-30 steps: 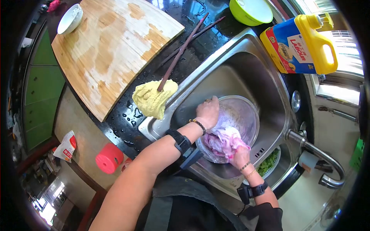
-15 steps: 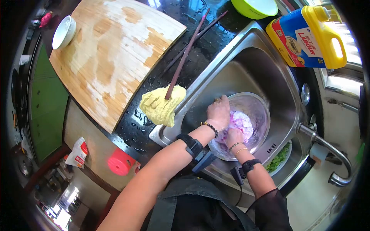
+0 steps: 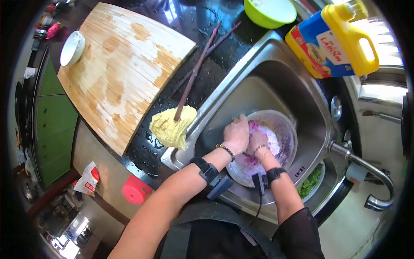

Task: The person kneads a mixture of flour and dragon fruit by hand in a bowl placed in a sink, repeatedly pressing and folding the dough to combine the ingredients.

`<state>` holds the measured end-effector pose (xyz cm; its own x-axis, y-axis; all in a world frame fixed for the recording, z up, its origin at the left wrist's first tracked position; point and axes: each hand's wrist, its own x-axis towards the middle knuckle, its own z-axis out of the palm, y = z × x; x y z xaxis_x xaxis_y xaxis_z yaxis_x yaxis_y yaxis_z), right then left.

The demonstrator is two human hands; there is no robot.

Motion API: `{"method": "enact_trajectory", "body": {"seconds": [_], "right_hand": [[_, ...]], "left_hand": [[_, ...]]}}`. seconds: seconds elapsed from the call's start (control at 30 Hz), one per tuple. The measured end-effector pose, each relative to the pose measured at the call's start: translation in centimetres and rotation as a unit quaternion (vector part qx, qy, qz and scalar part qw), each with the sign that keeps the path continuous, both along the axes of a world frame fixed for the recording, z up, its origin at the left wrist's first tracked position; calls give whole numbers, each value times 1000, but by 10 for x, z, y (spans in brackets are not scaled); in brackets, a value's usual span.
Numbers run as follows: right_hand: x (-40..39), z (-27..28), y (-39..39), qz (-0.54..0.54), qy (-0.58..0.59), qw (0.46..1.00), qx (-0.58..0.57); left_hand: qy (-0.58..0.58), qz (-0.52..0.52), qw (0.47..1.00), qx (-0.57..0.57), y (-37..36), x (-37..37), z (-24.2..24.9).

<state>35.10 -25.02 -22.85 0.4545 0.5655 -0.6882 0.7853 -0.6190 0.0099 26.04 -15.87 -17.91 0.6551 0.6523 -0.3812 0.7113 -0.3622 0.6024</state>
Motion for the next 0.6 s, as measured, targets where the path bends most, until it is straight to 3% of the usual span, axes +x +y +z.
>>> {"method": "enact_trajectory", "body": {"seconds": [0.07,0.13,0.23,0.33,0.4,0.53,0.6], "right_hand": [[7,-26,-27,38,57,997,-17],[3,25,-35,61,127,971,191],[4,51,-22,86,121,937,316],[13,26,4,156,46,934,319],[10,-27,7,142,103,984,36],[-10,-3,9,196,87,975,54],[-14,-25,-22,231,49,934,268]], "left_hand": [[-2,-1,1000,15,2,-1,2],[12,-5,1000,22,0,-1,-1],[17,-18,1000,18,-1,-2,-2],[10,-8,1000,11,-2,0,-7],[3,-7,1000,13,-1,-1,-6],[8,-1,999,32,-2,-1,-4],[7,1,999,41,-2,-1,-3]]}}
